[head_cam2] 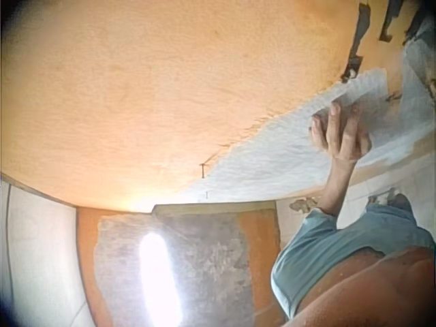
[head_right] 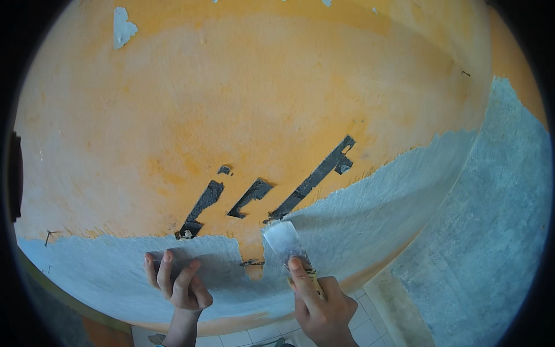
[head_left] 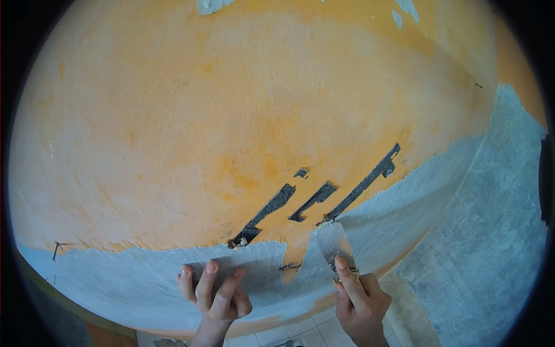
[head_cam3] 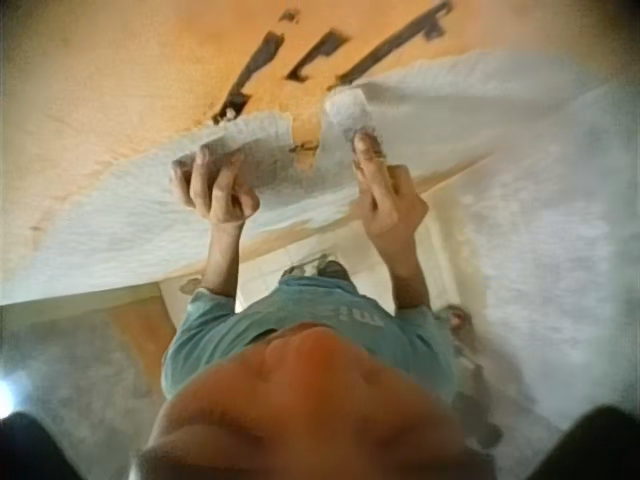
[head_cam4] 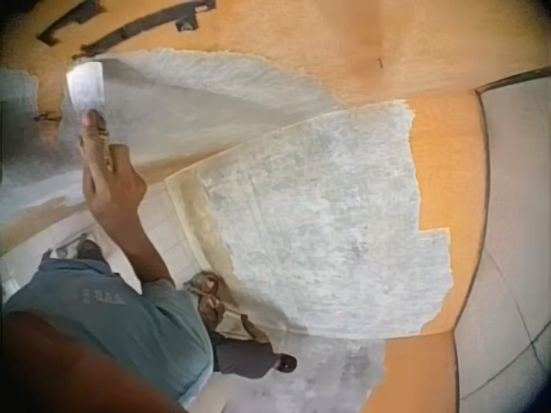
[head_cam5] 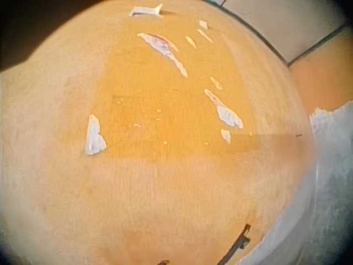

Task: The person scrapes old paint off a wall with a scraper, then brushes the paint chips into a bucket to prepare the wall for repainting.

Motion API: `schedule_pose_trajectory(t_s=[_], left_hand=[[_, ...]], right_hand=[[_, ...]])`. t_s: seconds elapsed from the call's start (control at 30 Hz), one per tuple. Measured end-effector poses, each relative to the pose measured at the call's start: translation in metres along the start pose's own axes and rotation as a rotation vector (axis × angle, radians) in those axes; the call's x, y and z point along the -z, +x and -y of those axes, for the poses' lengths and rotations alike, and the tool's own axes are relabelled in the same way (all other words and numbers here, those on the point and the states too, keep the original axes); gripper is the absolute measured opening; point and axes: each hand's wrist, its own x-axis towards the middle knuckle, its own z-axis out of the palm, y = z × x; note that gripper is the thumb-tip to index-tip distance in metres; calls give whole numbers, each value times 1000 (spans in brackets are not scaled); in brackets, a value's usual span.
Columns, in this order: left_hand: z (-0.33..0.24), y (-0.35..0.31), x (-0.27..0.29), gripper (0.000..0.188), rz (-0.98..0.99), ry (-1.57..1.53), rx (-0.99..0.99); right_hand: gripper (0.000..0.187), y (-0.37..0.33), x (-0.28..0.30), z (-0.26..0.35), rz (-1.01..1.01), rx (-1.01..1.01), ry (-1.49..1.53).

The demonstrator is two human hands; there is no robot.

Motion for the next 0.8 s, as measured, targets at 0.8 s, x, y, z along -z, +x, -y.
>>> schedule_pose_trajectory(t_s=[0.8], left_hand=[[3, -3, -2, 31, 20, -31, -22]], right_hand=[[43, 4, 9, 18, -87, 6, -85]])
